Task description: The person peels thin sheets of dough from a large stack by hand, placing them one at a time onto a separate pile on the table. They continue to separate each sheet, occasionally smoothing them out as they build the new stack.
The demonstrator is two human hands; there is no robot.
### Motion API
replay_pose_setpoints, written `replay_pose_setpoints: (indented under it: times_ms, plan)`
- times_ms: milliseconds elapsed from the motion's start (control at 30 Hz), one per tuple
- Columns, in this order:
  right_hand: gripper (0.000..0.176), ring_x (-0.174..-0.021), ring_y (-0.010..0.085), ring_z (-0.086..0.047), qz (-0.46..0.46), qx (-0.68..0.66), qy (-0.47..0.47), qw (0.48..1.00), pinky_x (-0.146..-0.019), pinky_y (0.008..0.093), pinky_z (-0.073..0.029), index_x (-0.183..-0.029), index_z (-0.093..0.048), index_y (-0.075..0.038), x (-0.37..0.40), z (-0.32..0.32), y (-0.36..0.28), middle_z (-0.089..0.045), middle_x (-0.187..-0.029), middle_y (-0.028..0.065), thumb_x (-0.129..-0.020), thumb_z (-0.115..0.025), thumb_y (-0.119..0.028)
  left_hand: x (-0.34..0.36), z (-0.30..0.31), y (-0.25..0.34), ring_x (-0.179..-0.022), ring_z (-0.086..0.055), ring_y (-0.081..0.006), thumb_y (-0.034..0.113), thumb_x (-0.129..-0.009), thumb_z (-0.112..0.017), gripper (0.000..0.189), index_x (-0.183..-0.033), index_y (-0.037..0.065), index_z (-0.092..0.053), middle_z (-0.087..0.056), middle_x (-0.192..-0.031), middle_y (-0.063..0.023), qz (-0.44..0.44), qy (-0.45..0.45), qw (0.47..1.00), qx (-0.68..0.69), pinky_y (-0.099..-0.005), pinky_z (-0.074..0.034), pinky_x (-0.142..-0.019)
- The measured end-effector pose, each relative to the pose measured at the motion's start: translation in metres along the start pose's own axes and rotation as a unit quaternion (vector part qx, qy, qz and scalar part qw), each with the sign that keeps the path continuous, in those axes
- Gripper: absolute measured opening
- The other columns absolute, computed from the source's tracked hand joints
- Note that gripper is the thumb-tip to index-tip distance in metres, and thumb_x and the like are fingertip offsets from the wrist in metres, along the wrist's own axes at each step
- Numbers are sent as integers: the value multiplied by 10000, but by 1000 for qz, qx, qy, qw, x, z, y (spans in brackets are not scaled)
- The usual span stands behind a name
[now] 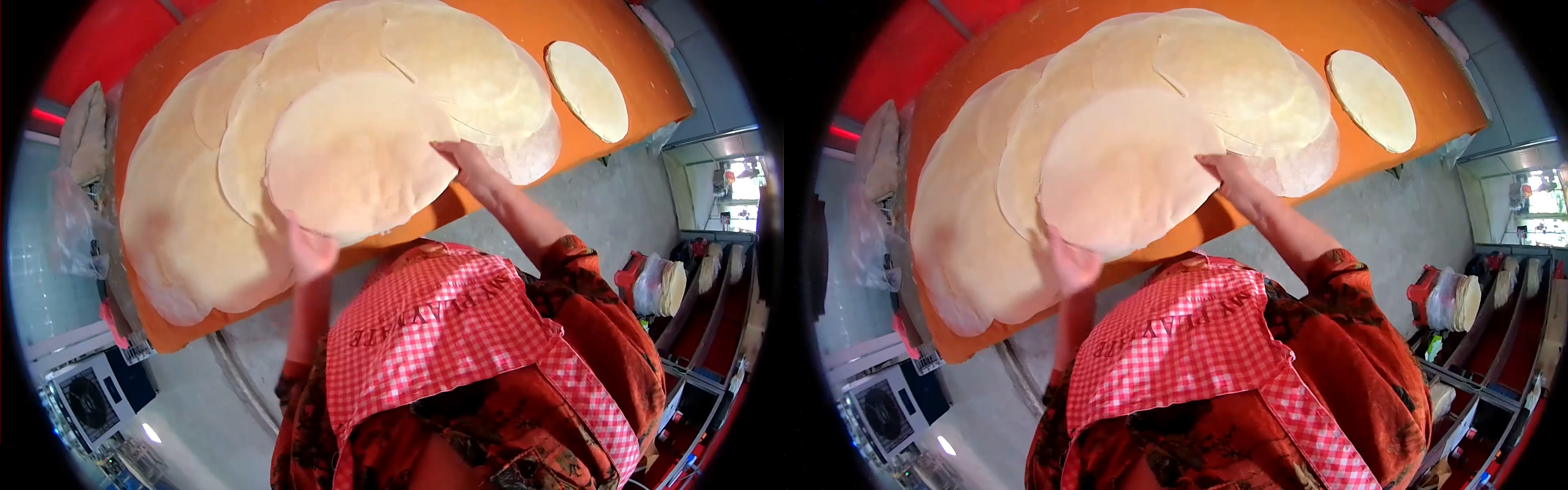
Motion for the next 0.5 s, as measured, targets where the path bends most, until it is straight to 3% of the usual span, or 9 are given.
replay_pose_setpoints:
  times_ms: [33, 67, 133, 200, 233, 300, 400, 467, 500]
  plan:
    - [292, -969, 233, -645, 18, -13, 12, 1000, -830, 359, -546, -1122, -568, 75, 0, -1, 11, -664, -1025, 140, -880, -594, -87, 10, 8, -22, -1298, -402, -333, 316, -940, -507, 507, -1381, 88, -405, -445, -1394, -138, 14, 28, 999, 36, -511, -331, -1070]
    - [312, -996, 246, -635, 45, -40, -8, 998, -851, 354, -539, -1154, -549, 74, 13, -9, 17, -652, -1057, 150, -877, -590, -63, 20, 41, -25, -1219, -462, -338, 282, -934, -509, 450, -1316, 50, -456, -485, -1326, -160, -106, -25, 940, -322, -511, -381, -1015]
    - [374, -985, 259, -638, 57, -108, 6, 993, -841, 360, -551, -1205, -507, 51, 26, -11, 31, -620, -1121, 174, -845, -602, 24, 28, 53, -32, -1071, -545, -337, 230, -920, -518, 376, -1209, -10, -522, -544, -1202, -184, -115, -5, 853, -509, -499, -454, -904]
    - [405, -1118, 276, -577, 2, -88, -111, 990, -961, 398, -484, -1283, -461, 48, 23, -10, 24, -567, -1235, 189, -914, -540, -98, 35, 13, -35, -934, -594, -325, 196, -904, -531, 334, -1126, -52, -552, -580, -1094, -191, 79, 129, 967, -206, -475, -501, -793]
    - [420, -1145, 280, -561, -41, -111, -168, 979, -990, 404, -460, -1304, -450, 47, 3, -5, 14, -556, -1258, 189, -932, -517, -137, 30, 38, -37, -847, -615, -311, 161, -892, -542, 346, -1126, -93, -535, -606, -1023, -182, 80, 164, 966, -181, -446, -509, -689]
    - [460, -1216, 279, -509, -87, -68, -227, 968, -1052, 402, -393, -1330, -463, 32, -12, -16, -11, -513, -1330, 185, -974, -436, -257, 33, 34, -29, -863, -614, -297, 144, -889, -540, 324, -1107, -95, -547, -613, -1022, -177, 87, 186, 960, -188, -432, -508, -706]
    - [440, -1209, 257, -516, -57, 45, -262, 962, -1036, 374, -402, -1292, -521, 22, -43, -33, -43, -524, -1323, 177, -971, -449, -269, 21, 68, -12, -912, -617, -268, 99, -855, -591, 300, -1076, -104, -576, -629, -1036, -161, 59, 183, 958, -211, -391, -501, -796]
    - [340, -1088, 235, -596, -46, 105, -220, 969, -935, 365, -479, -1199, -587, 17, -53, -40, -48, -613, -1196, 148, -922, -550, -177, 14, 77, 8, -941, -616, -261, 78, -831, -623, 302, -1069, -105, -586, -634, -1048, -159, 26, 206, 933, -293, -371, -494, -841]
    - [321, -1052, 230, -615, -22, 144, -194, 970, -904, 361, -498, -1181, -592, 19, -59, -41, -50, -632, -1155, 144, -905, -576, -144, 18, 43, 24, -987, -610, -249, 49, -801, -652, 359, -1129, -77, -582, -632, -1083, -135, 17, 185, 941, -284, -374, -487, -885]
Point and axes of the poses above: each hand's wrist, its own x-axis away from the middle knuckle, its own z-axis out of the back of the hand, y = z × x, the point moved 6 cm from there along -x, towards the middle knuckle
